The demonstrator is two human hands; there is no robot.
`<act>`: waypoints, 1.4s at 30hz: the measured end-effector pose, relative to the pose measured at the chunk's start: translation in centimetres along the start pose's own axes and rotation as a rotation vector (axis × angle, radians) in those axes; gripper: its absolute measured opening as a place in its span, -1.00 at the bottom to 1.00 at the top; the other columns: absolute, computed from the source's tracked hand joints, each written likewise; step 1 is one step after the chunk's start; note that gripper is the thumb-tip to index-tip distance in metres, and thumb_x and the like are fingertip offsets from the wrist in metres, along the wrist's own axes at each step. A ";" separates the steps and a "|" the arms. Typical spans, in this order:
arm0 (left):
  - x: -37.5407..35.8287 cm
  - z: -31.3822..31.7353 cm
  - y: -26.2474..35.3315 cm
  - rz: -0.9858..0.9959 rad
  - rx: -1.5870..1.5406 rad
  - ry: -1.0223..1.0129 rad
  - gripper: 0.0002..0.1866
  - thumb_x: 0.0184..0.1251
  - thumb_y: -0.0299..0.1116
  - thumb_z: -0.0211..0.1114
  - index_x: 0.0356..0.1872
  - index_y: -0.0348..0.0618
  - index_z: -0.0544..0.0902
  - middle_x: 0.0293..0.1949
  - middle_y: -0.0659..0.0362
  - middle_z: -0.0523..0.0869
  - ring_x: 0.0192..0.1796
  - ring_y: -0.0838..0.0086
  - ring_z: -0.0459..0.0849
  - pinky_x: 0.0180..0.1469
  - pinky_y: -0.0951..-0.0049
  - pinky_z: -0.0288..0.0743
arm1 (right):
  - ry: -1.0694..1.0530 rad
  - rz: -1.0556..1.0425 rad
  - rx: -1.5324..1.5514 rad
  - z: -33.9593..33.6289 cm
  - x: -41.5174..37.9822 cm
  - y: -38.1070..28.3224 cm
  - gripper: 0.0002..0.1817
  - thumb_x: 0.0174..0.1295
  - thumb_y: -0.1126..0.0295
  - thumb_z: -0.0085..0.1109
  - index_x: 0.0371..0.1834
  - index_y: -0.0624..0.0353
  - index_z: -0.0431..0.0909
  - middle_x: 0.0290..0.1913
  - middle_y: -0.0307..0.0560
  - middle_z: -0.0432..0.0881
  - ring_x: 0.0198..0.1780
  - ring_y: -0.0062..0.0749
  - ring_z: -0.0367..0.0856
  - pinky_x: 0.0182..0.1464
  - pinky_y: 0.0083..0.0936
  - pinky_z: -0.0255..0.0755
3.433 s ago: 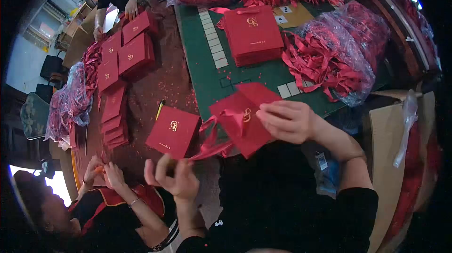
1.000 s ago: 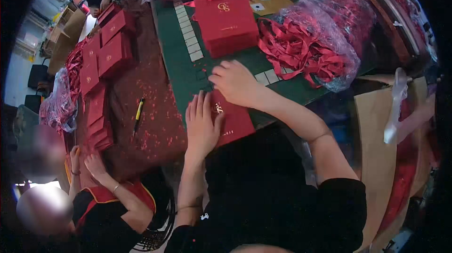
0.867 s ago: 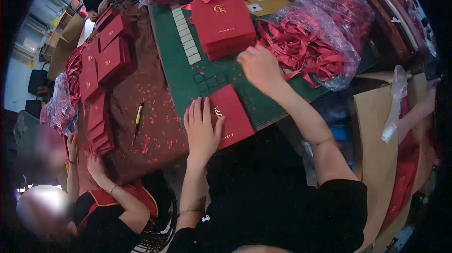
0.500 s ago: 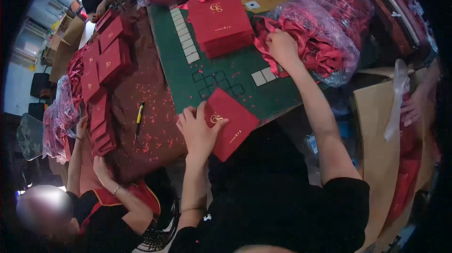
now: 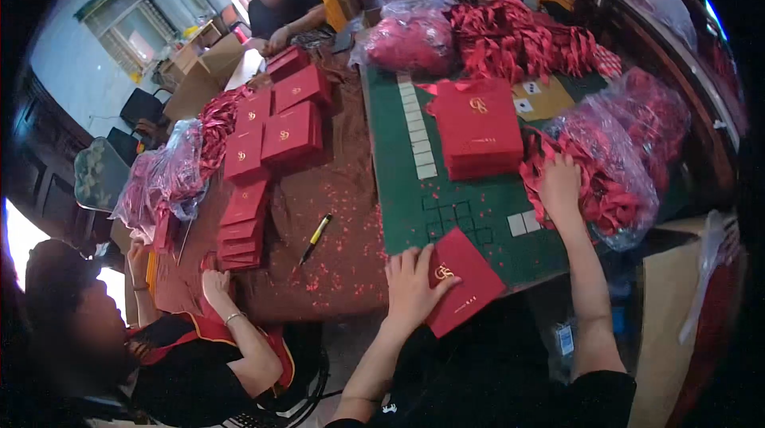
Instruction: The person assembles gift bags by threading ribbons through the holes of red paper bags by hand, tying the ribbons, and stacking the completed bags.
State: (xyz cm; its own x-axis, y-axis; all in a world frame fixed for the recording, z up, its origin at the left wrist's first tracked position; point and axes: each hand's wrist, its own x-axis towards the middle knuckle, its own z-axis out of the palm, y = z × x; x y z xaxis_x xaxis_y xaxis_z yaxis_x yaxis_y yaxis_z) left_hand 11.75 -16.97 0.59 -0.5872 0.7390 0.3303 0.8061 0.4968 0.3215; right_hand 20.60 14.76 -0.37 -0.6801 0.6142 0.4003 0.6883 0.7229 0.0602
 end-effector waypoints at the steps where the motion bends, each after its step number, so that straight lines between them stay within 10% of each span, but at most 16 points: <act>1: 0.0 0.0 0.0 -0.023 -0.006 -0.003 -0.22 -0.07 0.15 0.44 0.14 -0.14 0.51 -0.03 0.04 0.47 0.03 0.15 0.42 0.12 0.12 0.28 | 0.071 0.018 0.142 0.0 0.1 0.2 -0.77 0.04 0.43 0.22 -0.20 0.16 0.58 -0.11 -0.05 0.55 0.04 -0.13 0.45 0.05 -0.22 0.32; 4: 0.0 0.3 -0.4 -0.052 -0.041 0.004 -0.22 -0.10 0.17 0.45 0.11 -0.13 0.53 -0.06 0.05 0.47 0.02 0.17 0.43 0.10 0.15 0.28 | 0.501 0.062 0.704 0.5 0.8 0.5 -0.86 0.21 0.38 0.21 -0.23 0.15 0.52 -0.23 -0.05 0.54 -0.09 -0.13 0.50 0.00 -0.28 0.35; 8: 0.3 -0.2 -0.4 -0.079 -0.066 -0.017 -0.22 -0.14 0.14 0.48 0.06 -0.16 0.49 -0.10 0.05 0.47 0.01 0.18 0.44 0.07 0.17 0.29 | 0.389 0.517 1.708 -0.7 2.2 1.4 -0.82 0.39 0.30 0.10 -0.24 0.19 0.52 -0.20 -0.26 0.55 -0.11 -0.54 0.46 0.05 -0.52 0.31; 13: 0.2 -0.1 -0.2 -0.098 -0.118 -0.039 -0.21 -0.13 0.10 0.48 0.07 -0.23 0.44 -0.06 0.05 0.48 0.01 0.18 0.45 0.07 0.20 0.32 | 0.684 0.348 1.225 -7.3 2.2 0.4 -0.70 0.39 0.29 0.10 -0.02 0.31 0.60 0.01 -0.11 0.62 0.09 -0.47 0.51 0.23 -0.45 0.30; 20: -0.4 0.6 0.3 -0.106 -0.111 -0.003 -0.18 -0.11 0.04 0.52 0.13 -0.25 0.40 0.01 0.01 0.46 0.06 0.10 0.42 0.10 0.15 0.29 | 1.053 -0.164 1.519 -16.6 -0.8 -1.8 -0.69 0.48 0.26 -0.17 -0.08 0.31 0.47 -0.17 -0.06 0.58 -0.11 -0.15 0.53 0.15 -0.26 0.36; 24: -0.3 0.4 0.8 -0.059 -0.056 0.054 -0.22 -0.13 -0.01 0.50 0.10 -0.26 0.43 0.00 0.02 0.49 0.06 0.11 0.43 0.11 0.12 0.30 | 0.665 -0.441 1.698 -19.3 -4.9 -0.2 -0.81 0.39 0.33 -0.09 -0.10 0.23 0.36 -0.46 -0.23 0.20 -0.47 -0.49 0.18 -0.34 -0.55 0.09; 29: 0.0 0.6 0.6 -0.113 -0.157 0.041 -0.27 -0.18 -0.14 0.57 0.02 -0.25 0.43 -0.07 0.01 0.48 -0.01 0.10 0.44 0.05 0.17 0.35 | -0.651 -1.495 2.334 -17.3 -3.2 1.1 -0.82 0.35 0.33 0.01 -0.33 0.17 0.53 -0.41 -0.14 0.52 -0.53 -0.36 0.46 -0.37 -0.52 0.47; 33: 0.3 1.4 -0.4 -0.102 -0.159 0.070 -0.36 -0.16 -0.25 0.58 0.00 -0.17 0.46 -0.19 0.05 0.53 -0.11 0.12 0.50 -0.01 0.21 0.41 | -0.761 -0.015 2.280 -14.4 -8.3 -6.7 -0.75 0.47 0.30 -0.08 -0.36 0.15 0.46 -0.48 -0.26 0.48 -0.59 -0.66 0.35 -0.55 -0.71 0.21; 39: 0.2 0.5 0.6 -0.234 -0.255 0.099 -0.59 0.02 -0.53 0.44 -0.06 -0.23 0.53 -0.20 0.06 0.59 -0.15 0.17 0.57 -0.11 0.30 0.47 | -0.756 -0.147 1.542 -7.1 -10.2 -12.3 -0.80 0.43 0.34 -0.03 -0.29 0.23 0.48 -0.49 -0.31 0.47 -0.48 -0.71 0.42 -0.44 -0.66 0.32; 42: 0.5 0.0 0.5 -0.453 -0.471 0.024 -0.64 0.03 -0.56 0.42 -0.11 -0.29 0.56 -0.27 0.04 0.61 -0.22 0.23 0.61 -0.16 0.34 0.50 | -0.680 -0.122 1.421 -6.5 -10.2 -12.8 -0.76 0.37 0.31 0.01 -0.29 0.30 0.47 -0.34 0.19 0.59 -0.24 0.08 0.61 -0.27 -0.24 0.42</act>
State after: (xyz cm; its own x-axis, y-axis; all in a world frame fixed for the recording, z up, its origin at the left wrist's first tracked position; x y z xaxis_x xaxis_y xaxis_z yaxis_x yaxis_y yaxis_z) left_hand 11.86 -16.38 0.87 -0.8672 0.4900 0.0887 0.3628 0.4998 0.7865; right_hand 20.38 -2.84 0.71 -0.9618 0.2715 -0.0347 0.1000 0.2306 -0.9679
